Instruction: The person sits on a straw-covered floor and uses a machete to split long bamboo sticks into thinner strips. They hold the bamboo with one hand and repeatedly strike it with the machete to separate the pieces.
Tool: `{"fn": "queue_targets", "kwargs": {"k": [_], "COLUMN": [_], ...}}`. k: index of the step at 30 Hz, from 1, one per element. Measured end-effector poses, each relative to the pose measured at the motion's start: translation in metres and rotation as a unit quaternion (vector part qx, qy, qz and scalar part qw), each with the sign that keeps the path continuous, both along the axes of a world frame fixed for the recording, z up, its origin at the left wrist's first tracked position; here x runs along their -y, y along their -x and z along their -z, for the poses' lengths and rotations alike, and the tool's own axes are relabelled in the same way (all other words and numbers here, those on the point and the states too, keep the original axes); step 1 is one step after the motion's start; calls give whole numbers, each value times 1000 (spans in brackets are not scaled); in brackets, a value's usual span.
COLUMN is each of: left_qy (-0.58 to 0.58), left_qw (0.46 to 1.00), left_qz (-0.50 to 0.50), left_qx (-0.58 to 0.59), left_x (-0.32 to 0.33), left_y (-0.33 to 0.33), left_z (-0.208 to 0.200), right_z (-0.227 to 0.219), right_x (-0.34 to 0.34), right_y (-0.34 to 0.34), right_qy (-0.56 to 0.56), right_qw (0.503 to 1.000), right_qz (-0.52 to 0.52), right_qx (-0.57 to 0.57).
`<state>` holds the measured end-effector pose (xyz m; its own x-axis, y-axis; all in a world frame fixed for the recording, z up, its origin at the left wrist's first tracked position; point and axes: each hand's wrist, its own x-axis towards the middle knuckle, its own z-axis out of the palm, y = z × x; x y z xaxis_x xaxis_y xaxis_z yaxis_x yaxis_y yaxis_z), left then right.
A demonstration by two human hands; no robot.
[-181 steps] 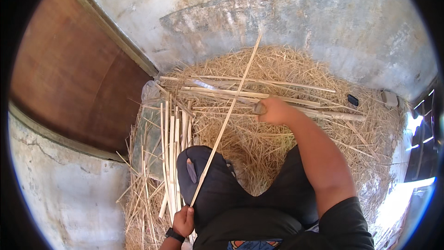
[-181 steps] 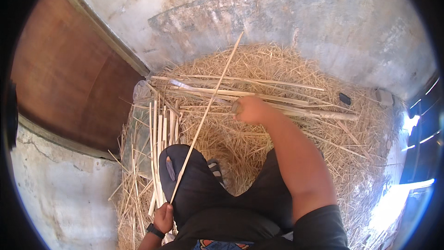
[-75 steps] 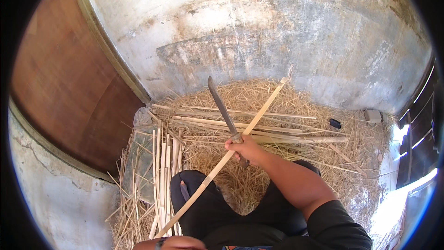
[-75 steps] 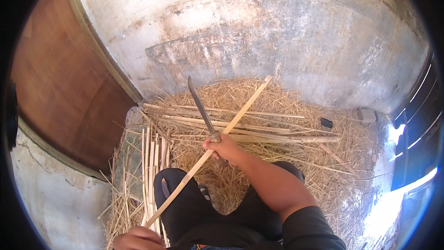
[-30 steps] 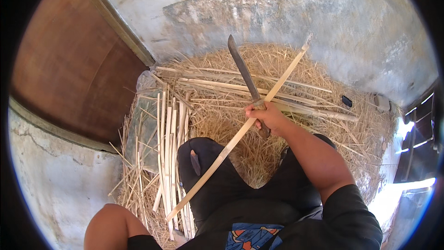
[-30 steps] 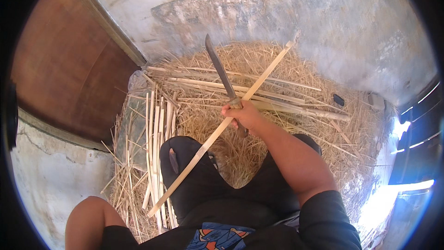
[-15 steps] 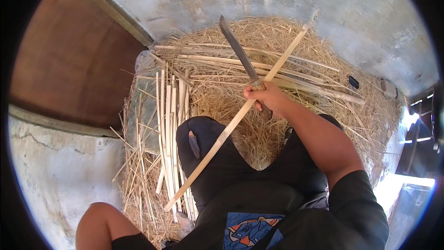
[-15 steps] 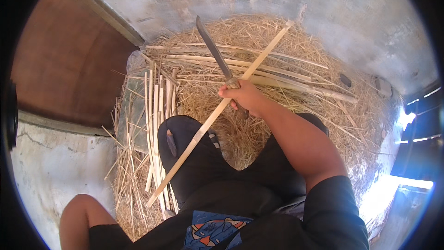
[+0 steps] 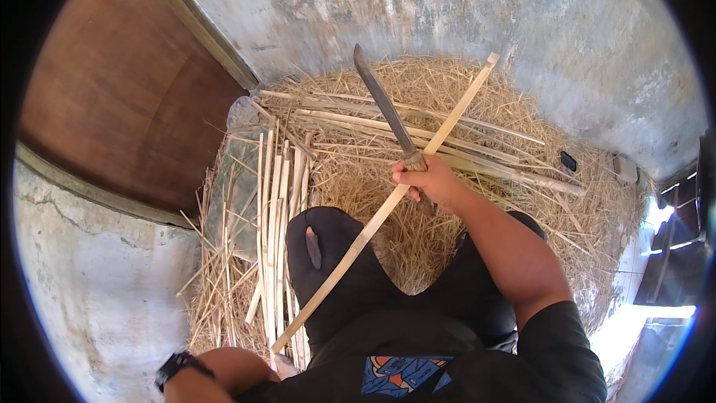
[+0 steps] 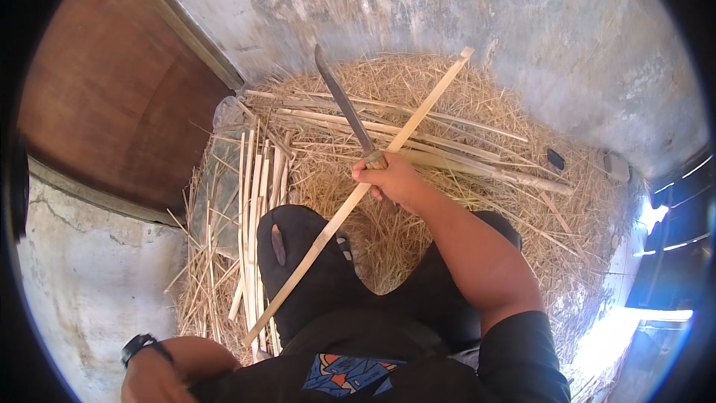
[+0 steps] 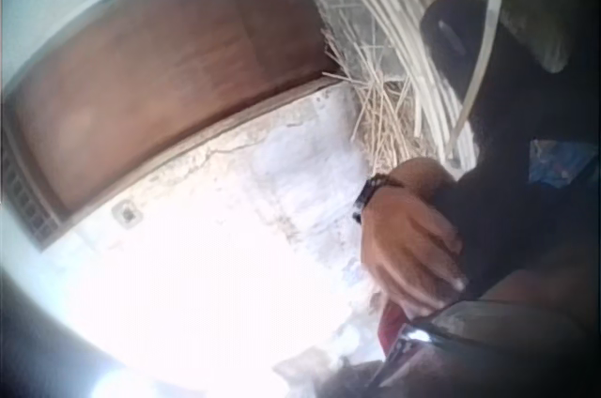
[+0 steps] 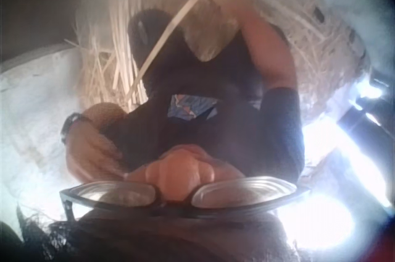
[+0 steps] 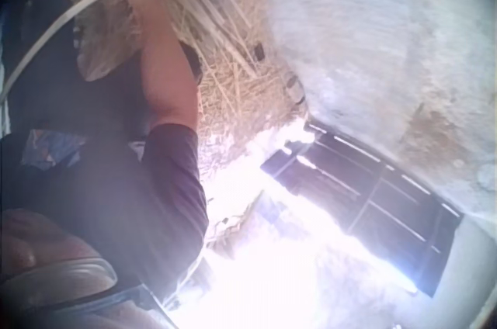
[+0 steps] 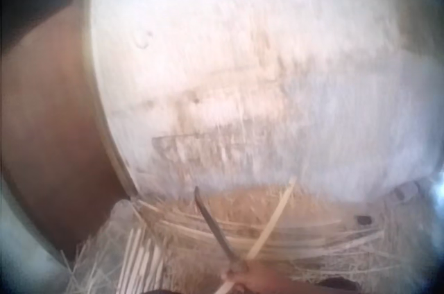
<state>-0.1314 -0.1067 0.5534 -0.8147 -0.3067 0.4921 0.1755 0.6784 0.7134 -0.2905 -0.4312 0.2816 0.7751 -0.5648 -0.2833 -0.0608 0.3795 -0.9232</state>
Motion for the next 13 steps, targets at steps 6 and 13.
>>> {"fn": "queue_targets", "kwargs": {"k": [6, 13], "left_qy": [-49, -22], "left_qw": [665, 646], "left_qz": [-712, -716], "left_qx": [219, 262], "left_x": [-2, -13], "left_y": [2, -14], "left_z": [143, 162], "right_z": [-7, -19], "right_x": [4, 3], "right_y": [4, -8], "right_qy": [12, -14], "right_qw": [998, 993], "right_qz": [45, 56], "right_qx": [34, 102]}}
